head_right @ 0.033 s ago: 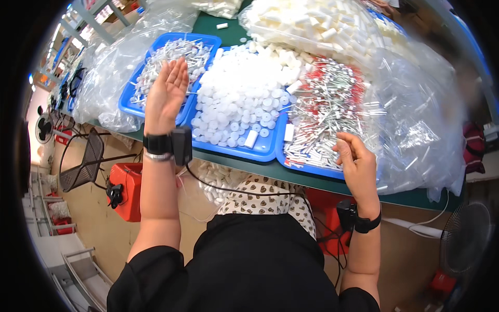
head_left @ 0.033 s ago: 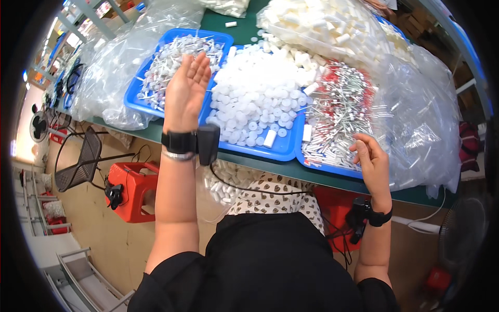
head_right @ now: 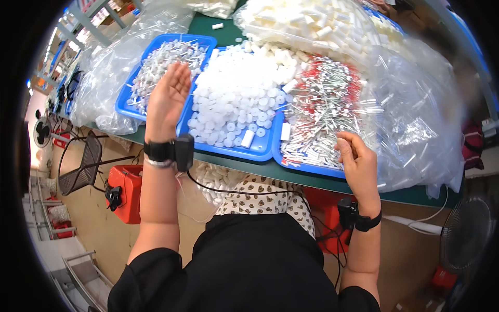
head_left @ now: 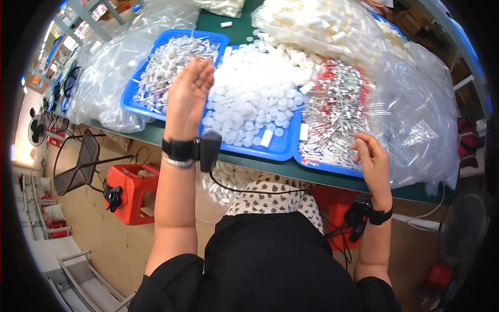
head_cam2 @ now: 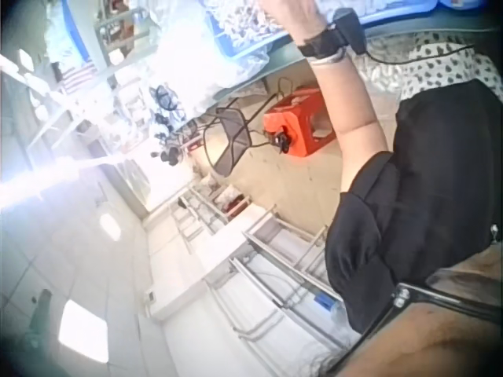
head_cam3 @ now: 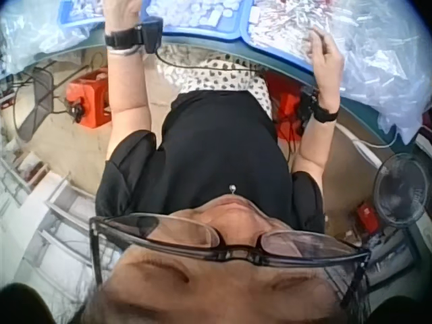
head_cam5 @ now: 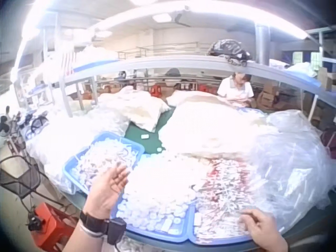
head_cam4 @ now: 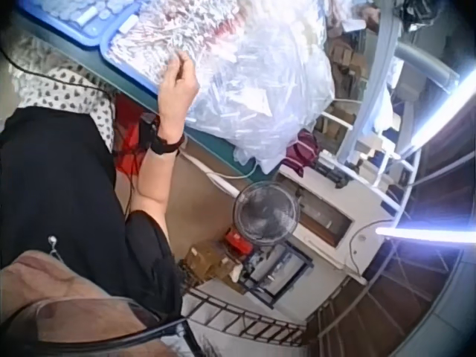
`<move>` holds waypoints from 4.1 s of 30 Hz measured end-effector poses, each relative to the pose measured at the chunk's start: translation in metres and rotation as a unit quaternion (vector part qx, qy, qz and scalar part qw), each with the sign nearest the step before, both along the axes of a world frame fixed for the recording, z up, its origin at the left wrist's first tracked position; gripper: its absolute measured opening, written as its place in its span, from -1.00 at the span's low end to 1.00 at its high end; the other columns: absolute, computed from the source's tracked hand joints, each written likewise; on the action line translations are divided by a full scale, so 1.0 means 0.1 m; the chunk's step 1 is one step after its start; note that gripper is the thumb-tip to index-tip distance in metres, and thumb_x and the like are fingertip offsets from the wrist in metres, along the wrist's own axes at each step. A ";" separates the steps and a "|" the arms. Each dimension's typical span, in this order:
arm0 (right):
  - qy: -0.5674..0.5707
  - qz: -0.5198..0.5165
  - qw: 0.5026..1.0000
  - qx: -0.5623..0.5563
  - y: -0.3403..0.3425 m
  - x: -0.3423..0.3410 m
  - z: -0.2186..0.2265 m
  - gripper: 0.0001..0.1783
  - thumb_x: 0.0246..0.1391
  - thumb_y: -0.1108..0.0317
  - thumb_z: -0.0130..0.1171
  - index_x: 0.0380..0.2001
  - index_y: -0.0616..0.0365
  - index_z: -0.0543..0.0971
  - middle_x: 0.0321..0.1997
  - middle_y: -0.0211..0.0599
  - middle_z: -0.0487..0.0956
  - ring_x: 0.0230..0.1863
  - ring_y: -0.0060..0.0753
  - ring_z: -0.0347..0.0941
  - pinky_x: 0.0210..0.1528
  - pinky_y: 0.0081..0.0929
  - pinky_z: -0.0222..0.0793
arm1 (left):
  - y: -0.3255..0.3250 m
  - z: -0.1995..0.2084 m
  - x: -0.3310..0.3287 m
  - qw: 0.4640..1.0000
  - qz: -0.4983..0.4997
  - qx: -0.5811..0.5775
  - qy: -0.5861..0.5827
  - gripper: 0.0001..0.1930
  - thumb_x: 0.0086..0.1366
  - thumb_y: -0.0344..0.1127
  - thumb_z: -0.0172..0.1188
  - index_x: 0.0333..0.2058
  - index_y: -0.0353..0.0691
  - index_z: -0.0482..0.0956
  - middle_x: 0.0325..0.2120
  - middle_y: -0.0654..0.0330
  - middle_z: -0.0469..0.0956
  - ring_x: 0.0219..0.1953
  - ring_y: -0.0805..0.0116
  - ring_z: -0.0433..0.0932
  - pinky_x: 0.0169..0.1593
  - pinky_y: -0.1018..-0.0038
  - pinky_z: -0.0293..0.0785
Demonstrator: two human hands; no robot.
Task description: The person sits at a workbench and repeatedly picks up small white plastic caps and thin metal rods from blue trays. They insert the metal rods into the caps by hand and place the assembled units into a separate tray. The process is repetitive and involves handling small parts one at a time.
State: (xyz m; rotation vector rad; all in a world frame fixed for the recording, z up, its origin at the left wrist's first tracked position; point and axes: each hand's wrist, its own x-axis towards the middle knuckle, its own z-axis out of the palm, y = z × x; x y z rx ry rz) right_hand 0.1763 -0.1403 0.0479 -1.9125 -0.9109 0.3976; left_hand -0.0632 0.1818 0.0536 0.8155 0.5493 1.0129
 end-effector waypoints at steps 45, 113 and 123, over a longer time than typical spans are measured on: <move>-0.251 0.176 0.951 0.037 0.28 -0.41 0.03 -0.88 -0.10 0.46 0.35 -0.42 0.17 0.64 -0.51 -0.35 0.55 -0.43 -0.31 0.34 -0.30 -0.39 0.20 | -1.56 -0.66 0.40 0.907 -0.331 -0.255 -0.049 -0.65 0.37 -0.24 0.12 0.03 -0.33 0.42 -0.30 0.26 0.54 -0.28 0.55 0.50 -0.21 0.67 0.48; -0.284 0.151 0.944 -0.067 0.16 -0.11 -0.17 -0.87 -0.03 0.44 0.24 -0.37 0.22 0.60 -0.40 -0.19 0.58 -0.35 -0.07 0.49 -0.28 -0.26 0.40 | -1.71 -0.63 0.47 0.951 -0.235 -0.202 -0.005 -0.76 0.36 -0.19 0.13 -0.13 -0.23 0.50 -0.39 0.31 0.52 -0.39 0.57 0.50 -0.26 0.63 0.50; -0.342 0.203 0.910 -0.119 0.25 -0.05 -0.31 -0.92 -0.08 0.46 0.25 -0.47 0.21 0.57 -0.44 -0.21 0.52 -0.40 -0.13 0.49 -0.33 -0.28 0.39 | -1.77 -0.64 0.49 0.953 -0.228 -0.200 0.011 -0.75 0.35 -0.18 0.15 -0.13 -0.23 0.50 -0.38 0.30 0.52 -0.36 0.55 0.52 -0.25 0.62 0.51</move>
